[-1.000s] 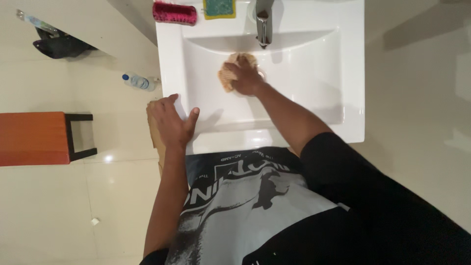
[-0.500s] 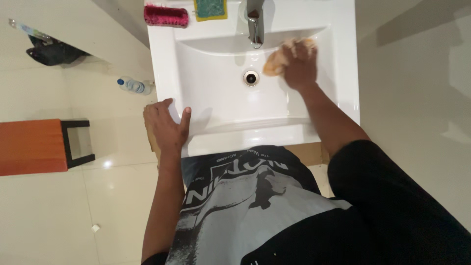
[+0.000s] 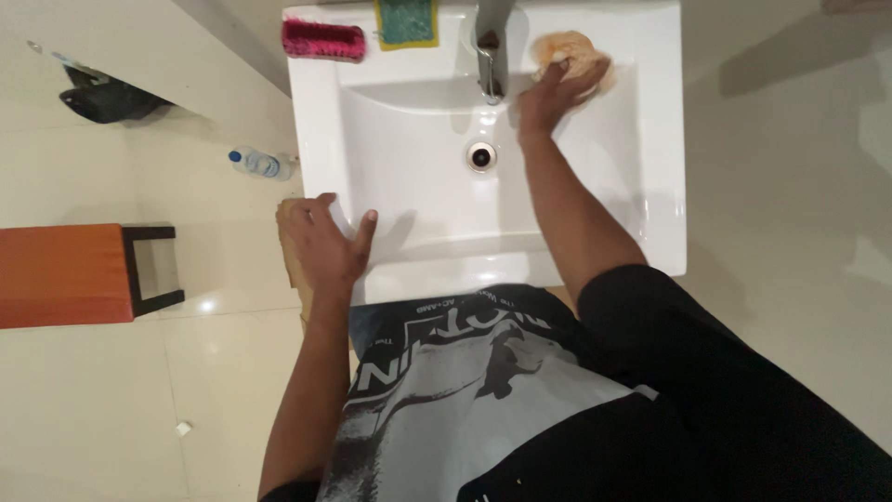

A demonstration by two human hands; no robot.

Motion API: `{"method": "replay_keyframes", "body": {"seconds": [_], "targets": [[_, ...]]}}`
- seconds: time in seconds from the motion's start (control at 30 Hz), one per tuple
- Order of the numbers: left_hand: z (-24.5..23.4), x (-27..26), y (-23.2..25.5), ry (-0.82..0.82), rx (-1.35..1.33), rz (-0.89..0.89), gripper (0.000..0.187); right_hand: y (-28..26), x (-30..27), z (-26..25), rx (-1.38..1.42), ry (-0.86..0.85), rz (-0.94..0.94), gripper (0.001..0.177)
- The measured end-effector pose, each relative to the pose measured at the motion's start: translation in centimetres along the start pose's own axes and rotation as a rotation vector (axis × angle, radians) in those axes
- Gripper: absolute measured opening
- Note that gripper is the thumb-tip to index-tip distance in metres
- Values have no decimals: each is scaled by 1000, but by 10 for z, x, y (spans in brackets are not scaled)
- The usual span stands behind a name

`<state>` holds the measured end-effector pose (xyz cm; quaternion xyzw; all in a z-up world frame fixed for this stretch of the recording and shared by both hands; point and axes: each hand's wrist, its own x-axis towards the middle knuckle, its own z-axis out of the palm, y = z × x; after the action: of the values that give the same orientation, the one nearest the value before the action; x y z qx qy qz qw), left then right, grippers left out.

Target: The person wipes the inside and top edges of a white sink basin with a cloth, moving around the faucet and along the rim.

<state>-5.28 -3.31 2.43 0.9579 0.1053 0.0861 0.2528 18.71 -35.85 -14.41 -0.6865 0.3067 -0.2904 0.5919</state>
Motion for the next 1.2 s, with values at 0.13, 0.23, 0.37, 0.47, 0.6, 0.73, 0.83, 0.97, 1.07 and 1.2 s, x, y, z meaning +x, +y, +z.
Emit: {"method": "replay_keyframes", "body": {"seconds": [0.13,0.23,0.37,0.47,0.6,0.73,0.83,0.97,1.07,1.2], "targets": [[1,0,2,-33,37,-49,71,14,-40,60,143,-64,315,69],[2,3,3,-9,33,-29,70,17,-94,93,502,-190,750,66],[-1,1,3,-31,50,-61,69,6,-146,117,801,-418,905,67],[-1,2,1,-38,25,-76,68,5,-145,118,591,-452,926,75],[-1,2,-1,10,-6,-36,66,10,-98,105,473,-302,705,74],[-1,2,1,33,16,-23,65,8,-94,107,321,-301,909,76],[-1,3,1,-12,12,-75,65,6,-115,111,139,-97,619,74],[0,-1,-3,17,28,-25,64,24,-110,81,167,-392,534,74],[0,-1,-3,31,18,-11,63,33,-73,40,276,-522,669,65],[-2,0,-3,8,29,-41,65,14,-1,-16,287,-136,424,65]]}}
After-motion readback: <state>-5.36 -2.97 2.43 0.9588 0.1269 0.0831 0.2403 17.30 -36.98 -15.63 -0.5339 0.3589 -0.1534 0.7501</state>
